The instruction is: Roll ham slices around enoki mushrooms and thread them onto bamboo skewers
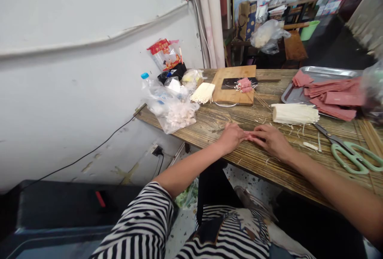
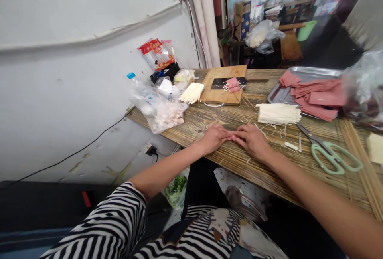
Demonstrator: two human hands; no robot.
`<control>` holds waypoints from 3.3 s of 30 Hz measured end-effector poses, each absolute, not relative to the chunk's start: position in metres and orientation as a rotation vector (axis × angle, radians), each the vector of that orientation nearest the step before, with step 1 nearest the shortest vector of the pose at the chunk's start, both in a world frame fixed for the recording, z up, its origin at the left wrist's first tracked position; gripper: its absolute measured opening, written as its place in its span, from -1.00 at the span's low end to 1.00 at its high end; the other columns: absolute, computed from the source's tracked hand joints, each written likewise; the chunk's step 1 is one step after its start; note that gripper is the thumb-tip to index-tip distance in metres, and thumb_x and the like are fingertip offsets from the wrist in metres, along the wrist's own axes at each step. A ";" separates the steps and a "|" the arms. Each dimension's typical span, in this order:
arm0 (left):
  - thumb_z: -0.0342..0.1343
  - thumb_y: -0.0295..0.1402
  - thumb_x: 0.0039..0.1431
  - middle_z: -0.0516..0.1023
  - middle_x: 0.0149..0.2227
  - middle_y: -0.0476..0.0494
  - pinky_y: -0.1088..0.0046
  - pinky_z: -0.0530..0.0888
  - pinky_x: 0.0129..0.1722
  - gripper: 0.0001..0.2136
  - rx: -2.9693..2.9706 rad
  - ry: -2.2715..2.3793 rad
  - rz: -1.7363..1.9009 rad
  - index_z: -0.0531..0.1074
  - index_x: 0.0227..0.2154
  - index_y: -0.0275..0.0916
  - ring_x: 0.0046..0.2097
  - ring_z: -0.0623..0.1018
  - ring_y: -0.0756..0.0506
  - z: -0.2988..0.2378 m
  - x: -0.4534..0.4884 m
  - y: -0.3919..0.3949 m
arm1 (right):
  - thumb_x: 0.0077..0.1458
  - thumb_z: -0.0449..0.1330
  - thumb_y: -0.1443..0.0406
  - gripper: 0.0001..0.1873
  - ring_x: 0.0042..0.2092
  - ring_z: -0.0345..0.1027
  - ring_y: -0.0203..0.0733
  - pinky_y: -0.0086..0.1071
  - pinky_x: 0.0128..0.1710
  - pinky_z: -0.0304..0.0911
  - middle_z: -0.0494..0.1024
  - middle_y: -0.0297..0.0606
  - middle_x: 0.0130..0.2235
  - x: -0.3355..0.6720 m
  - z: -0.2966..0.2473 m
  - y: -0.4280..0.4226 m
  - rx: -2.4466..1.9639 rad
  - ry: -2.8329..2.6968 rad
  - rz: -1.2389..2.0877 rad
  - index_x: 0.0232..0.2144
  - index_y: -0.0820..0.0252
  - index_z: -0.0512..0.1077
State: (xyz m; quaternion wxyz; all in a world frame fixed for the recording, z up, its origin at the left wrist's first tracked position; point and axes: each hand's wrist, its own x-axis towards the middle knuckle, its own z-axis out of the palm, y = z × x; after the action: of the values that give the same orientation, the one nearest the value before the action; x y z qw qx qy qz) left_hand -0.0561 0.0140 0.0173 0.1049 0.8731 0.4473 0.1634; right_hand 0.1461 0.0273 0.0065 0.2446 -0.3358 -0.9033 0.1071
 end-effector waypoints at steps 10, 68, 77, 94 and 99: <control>0.07 -0.19 0.26 0.64 -0.25 -0.10 0.28 0.17 -0.08 -0.76 2.450 1.365 0.411 0.61 -0.28 -0.13 -0.15 0.48 -0.13 0.031 -0.057 0.020 | 0.25 -0.10 0.01 -0.44 -0.31 0.28 -0.13 -0.28 -0.27 0.15 0.53 -0.08 -0.37 0.141 0.015 0.042 -0.902 -2.608 0.411 -0.30 0.20 0.59; 0.09 -0.25 0.25 0.62 -0.24 -0.15 0.25 0.29 -0.08 -0.80 2.624 1.362 0.698 0.56 -0.26 -0.21 -0.13 0.49 -0.14 0.012 -0.053 0.021 | 0.26 -0.01 0.23 -0.61 -0.31 0.19 -0.17 -0.33 -0.27 0.02 0.45 -0.19 -0.44 0.135 0.017 0.059 -0.836 -2.744 0.128 -0.47 0.22 0.52; 0.02 -0.19 0.28 0.62 -0.33 -0.05 0.36 0.32 -0.15 -0.75 2.543 1.282 0.807 0.57 -0.17 -0.08 -0.24 0.50 -0.06 0.005 -0.050 0.024 | 0.23 0.03 0.20 -0.65 -0.15 0.34 -0.06 -0.23 -0.13 0.23 0.54 -0.07 -0.17 0.199 0.040 0.014 -1.119 -2.396 -0.053 -0.07 0.27 0.45; 0.00 -0.19 0.30 0.64 -0.30 -0.05 0.34 0.41 -0.17 -0.75 2.543 1.198 0.859 0.57 -0.16 -0.07 -0.27 0.53 -0.07 0.013 -0.048 0.017 | 0.24 -0.10 0.16 -0.59 -0.27 0.40 -0.03 -0.28 -0.34 0.23 0.48 -0.09 -0.35 0.345 0.035 -0.121 -2.436 -1.749 -0.163 -0.39 0.21 0.48; -0.02 -0.15 0.30 0.64 -0.32 -0.05 0.36 0.43 -0.22 -0.72 2.571 1.174 0.885 0.58 -0.20 -0.08 -0.31 0.54 -0.06 0.014 -0.048 0.019 | 0.21 -0.08 0.23 -0.60 -0.34 0.40 -0.02 -0.29 -0.43 0.13 0.49 0.03 -0.39 0.356 0.042 -0.113 -2.525 -1.726 -0.184 -0.51 0.27 0.44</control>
State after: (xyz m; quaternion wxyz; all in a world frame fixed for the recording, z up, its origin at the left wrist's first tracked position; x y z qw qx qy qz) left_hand -0.0479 0.0185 0.0135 0.0899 0.8646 0.3947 0.2976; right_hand 0.3565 -0.1129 0.0423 0.0386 -0.8235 -0.5629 -0.0600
